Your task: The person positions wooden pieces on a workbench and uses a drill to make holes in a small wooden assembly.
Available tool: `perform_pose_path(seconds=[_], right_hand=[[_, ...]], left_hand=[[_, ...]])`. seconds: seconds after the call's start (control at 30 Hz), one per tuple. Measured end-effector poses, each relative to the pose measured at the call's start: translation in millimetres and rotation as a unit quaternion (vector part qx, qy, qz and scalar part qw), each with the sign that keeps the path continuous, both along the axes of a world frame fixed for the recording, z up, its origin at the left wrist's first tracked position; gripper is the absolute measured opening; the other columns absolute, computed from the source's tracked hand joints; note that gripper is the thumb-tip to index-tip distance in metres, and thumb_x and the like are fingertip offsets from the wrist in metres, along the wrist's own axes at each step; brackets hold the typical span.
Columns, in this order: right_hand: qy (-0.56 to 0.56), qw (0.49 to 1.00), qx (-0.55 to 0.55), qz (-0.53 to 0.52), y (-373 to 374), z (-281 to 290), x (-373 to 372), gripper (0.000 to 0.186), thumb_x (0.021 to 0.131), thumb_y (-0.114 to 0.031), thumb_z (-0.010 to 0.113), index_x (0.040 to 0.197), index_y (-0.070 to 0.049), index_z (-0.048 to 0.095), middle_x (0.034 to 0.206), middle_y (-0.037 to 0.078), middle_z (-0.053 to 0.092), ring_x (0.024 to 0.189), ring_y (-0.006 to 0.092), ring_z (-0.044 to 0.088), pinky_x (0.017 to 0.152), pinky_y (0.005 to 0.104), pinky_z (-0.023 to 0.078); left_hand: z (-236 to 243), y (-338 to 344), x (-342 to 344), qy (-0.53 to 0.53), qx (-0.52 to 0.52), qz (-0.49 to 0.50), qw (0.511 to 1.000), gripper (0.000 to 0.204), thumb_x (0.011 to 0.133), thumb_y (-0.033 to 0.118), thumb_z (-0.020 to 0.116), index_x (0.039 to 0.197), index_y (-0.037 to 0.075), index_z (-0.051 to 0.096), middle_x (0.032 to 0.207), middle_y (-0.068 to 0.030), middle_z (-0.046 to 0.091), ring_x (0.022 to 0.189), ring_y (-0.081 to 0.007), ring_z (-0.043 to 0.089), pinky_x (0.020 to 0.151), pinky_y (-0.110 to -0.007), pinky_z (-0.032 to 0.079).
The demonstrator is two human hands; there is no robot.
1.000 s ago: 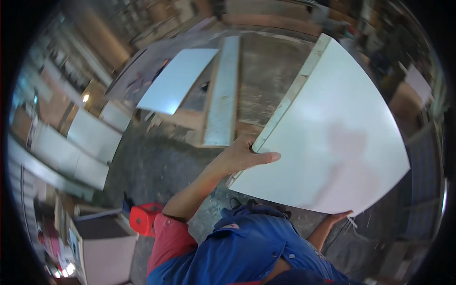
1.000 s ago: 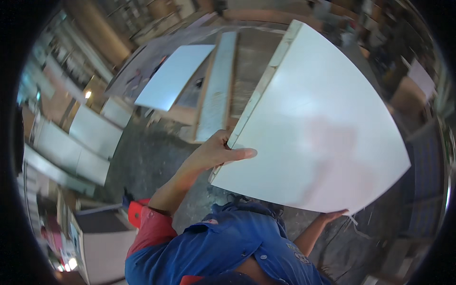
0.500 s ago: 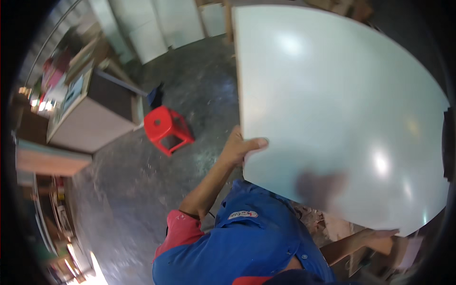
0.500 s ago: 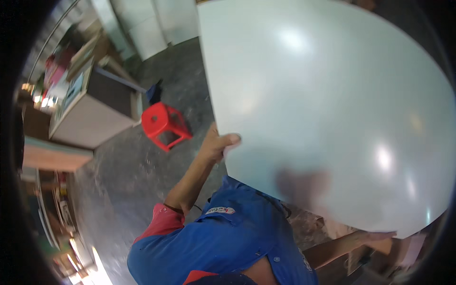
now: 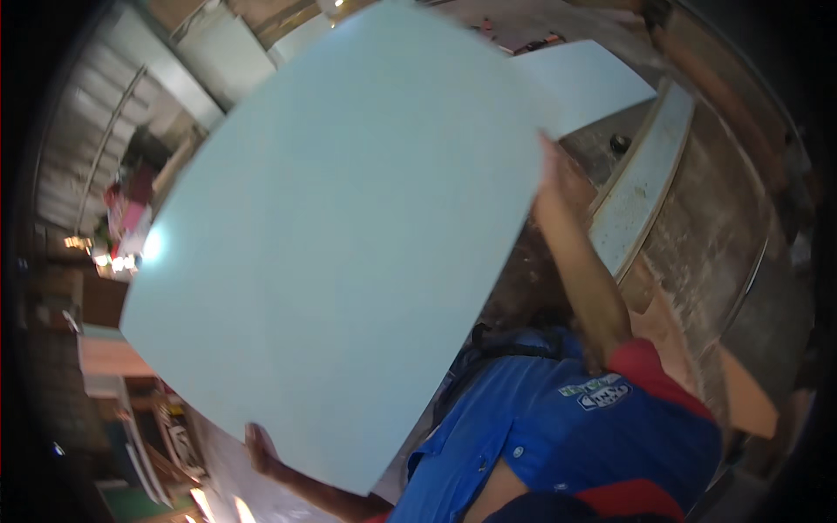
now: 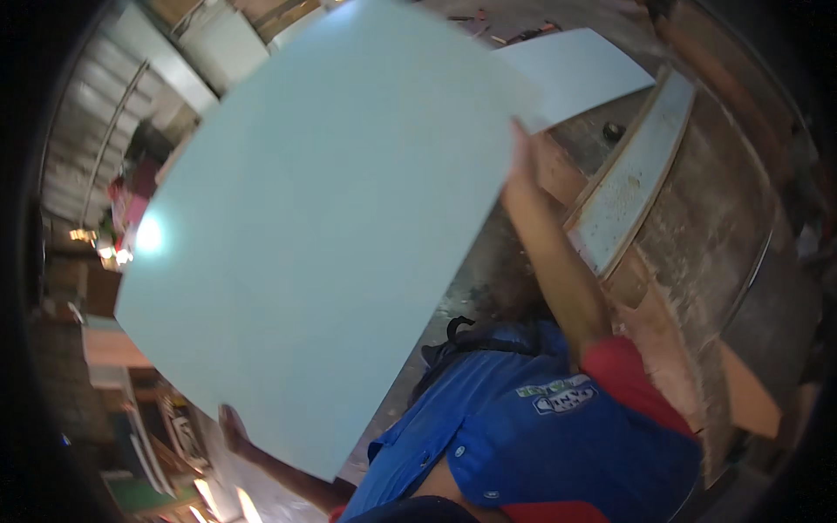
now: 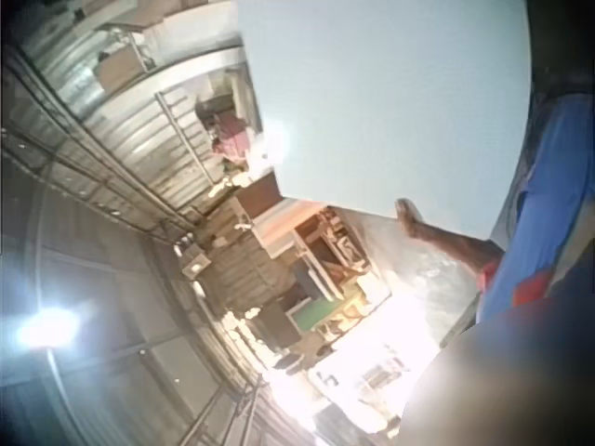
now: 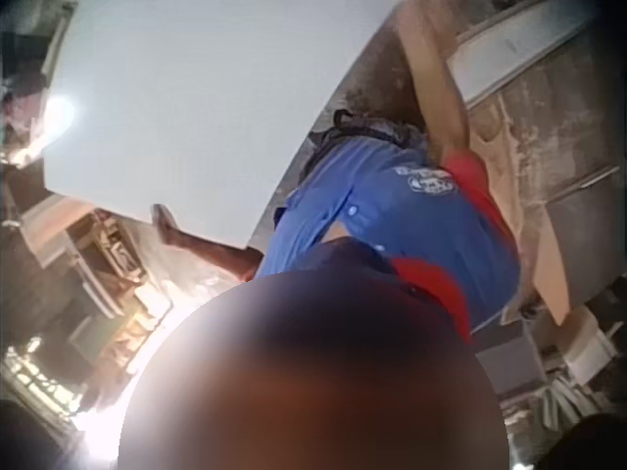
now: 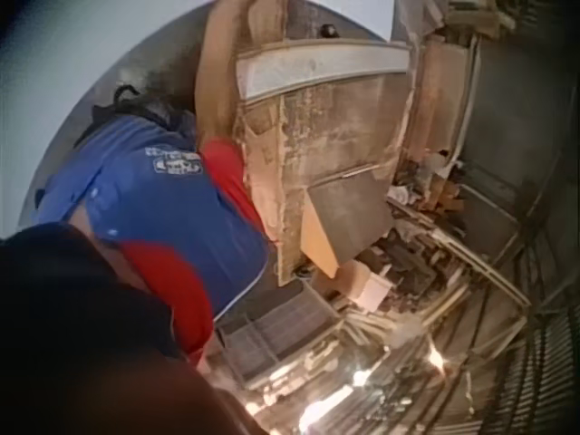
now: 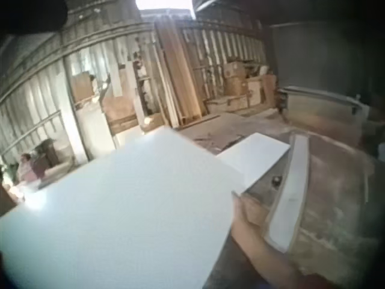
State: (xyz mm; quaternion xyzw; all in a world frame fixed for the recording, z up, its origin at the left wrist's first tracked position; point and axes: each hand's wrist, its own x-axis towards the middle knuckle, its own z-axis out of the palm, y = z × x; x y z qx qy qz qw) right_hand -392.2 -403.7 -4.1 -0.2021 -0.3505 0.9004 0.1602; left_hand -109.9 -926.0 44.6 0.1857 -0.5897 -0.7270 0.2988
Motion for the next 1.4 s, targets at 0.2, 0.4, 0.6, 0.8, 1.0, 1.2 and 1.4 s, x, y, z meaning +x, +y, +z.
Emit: perform_pose_path(seconds=[0.2,0.4,0.6,0.8,1.0,1.2,1.4], right_hand=[[-0.027,0.982,-0.175,0.072,-49.9,-98.0,-55.6,0.047,0.093,-0.037,0.056,0.128,-0.006,0.054,0.119,0.01,0.062,0.113,0.0246,0.059,0.096,0.0411,0.047],[-0.191,0.938,-0.153,0.247,-50.2,-167.4,-30.2,0.047,0.095,-0.035,0.058,0.131,-0.007,0.048,0.123,0.009,0.061,0.112,0.0243,0.06,0.093,0.0391,0.048],[-0.106,0.941,-0.044,0.319,21.0,-158.5,18.9,0.039,0.1,-0.034,0.051,0.129,-0.008,0.052,0.121,0.01,0.065,0.104,0.0208,0.064,0.084,0.0339,0.05],[-0.111,0.966,0.042,0.232,78.1,-154.3,2.1,0.033,0.101,-0.033,0.049,0.119,-0.007,0.06,0.11,0.01,0.07,0.096,0.0151,0.066,0.075,0.0273,0.049],[-0.164,0.952,0.231,0.119,113.8,-116.8,-62.8,0.034,0.102,-0.031,0.05,0.12,-0.005,0.06,0.107,0.008,0.069,0.092,0.0136,0.064,0.076,0.0271,0.048],[-0.184,0.906,0.38,0.004,148.2,-108.9,-93.6,0.026,0.099,-0.022,0.054,0.115,-0.003,0.063,0.1,0.008,0.071,0.089,0.0132,0.066,0.073,0.0288,0.052],[-0.327,0.868,0.355,-0.113,148.4,-94.1,-98.8,0.025,0.096,-0.021,0.059,0.11,-0.002,0.065,0.1,0.007,0.07,0.09,0.0151,0.065,0.084,0.0304,0.05]], left_hand=[[64.7,59.3,-33.2,-0.12,-0.078,0.108,0.984,0.04,0.09,0.027,0.06,0.114,-0.005,0.065,0.111,-0.0165,0.067,0.103,-0.0257,0.063,0.087,-0.037,0.054],[36.1,60.5,-124.5,-0.134,-0.049,-0.151,0.978,0.054,0.089,0.026,0.058,0.13,-0.008,0.049,0.122,-0.0193,0.058,0.111,-0.033,0.059,0.098,-0.045,0.047],[-18.8,154.7,-286.6,-0.136,-0.093,-0.032,0.986,0.031,0.081,0.019,0.068,0.099,-0.006,0.065,0.091,-0.0128,0.064,0.081,-0.0274,0.065,0.075,-0.04,0.057],[-105.8,188.8,-455.8,-0.211,-0.099,-0.105,0.967,0.02,0.074,0.007,0.07,0.083,-0.011,0.065,0.08,-0.0109,0.064,0.071,-0.0195,0.06,0.066,-0.034,0.051],[-190.6,258.6,-576.9,-0.216,-0.152,-0.152,0.952,0.028,0.073,0.004,0.066,0.094,-0.014,0.064,0.087,-0.014,0.066,0.074,-0.023,0.063,0.07,-0.036,0.052],[-250.9,341.8,-688.2,-0.185,-0.122,-0.177,0.959,0.023,0.073,0.007,0.068,0.084,-0.014,0.066,0.074,-0.014,0.067,0.063,-0.0224,0.063,0.056,-0.036,0.049],[-328.2,442.2,-785.3,-0.285,-0.301,-0.102,0.905,0.038,0.075,0.02,0.07,0.082,-0.017,0.065,0.072,-0.0178,0.069,0.07,-0.0301,0.07,0.063,-0.044,0.053]])
